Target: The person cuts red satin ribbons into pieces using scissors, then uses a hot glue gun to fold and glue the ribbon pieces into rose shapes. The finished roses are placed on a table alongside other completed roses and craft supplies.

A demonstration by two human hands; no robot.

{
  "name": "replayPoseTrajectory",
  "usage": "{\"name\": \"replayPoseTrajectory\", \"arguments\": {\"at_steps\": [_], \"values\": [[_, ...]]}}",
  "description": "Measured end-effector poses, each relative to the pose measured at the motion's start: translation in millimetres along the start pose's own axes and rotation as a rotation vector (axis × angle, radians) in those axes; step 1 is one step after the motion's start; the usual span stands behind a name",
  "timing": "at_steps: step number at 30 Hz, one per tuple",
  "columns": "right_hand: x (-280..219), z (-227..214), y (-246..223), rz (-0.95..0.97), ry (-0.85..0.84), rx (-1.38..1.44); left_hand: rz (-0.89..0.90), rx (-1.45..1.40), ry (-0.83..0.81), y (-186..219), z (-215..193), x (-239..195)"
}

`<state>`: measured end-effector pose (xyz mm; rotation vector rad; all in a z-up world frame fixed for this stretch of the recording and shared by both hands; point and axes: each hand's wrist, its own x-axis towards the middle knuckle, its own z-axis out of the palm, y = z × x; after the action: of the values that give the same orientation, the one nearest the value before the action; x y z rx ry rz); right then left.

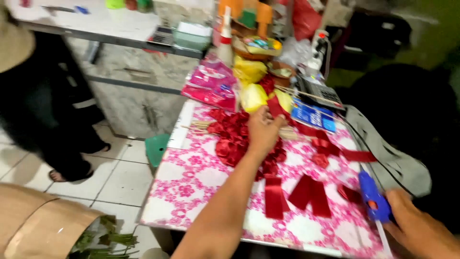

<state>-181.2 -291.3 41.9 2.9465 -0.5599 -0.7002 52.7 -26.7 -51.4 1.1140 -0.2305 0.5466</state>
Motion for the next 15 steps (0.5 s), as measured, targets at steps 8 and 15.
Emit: {"name": "replayPoseTrajectory", "arguments": {"at_steps": [8,15], "values": [[29.8,-57.5,-90.9,-0.151,0.087,-0.068,-0.055,0.221,0.117,95.2,-11.6,-9.3],[11.4,-1.2,-27.5,0.094,-0.061,0.028,-0.088,-0.095,0.055,55.2,13.8,-5.7]]}}
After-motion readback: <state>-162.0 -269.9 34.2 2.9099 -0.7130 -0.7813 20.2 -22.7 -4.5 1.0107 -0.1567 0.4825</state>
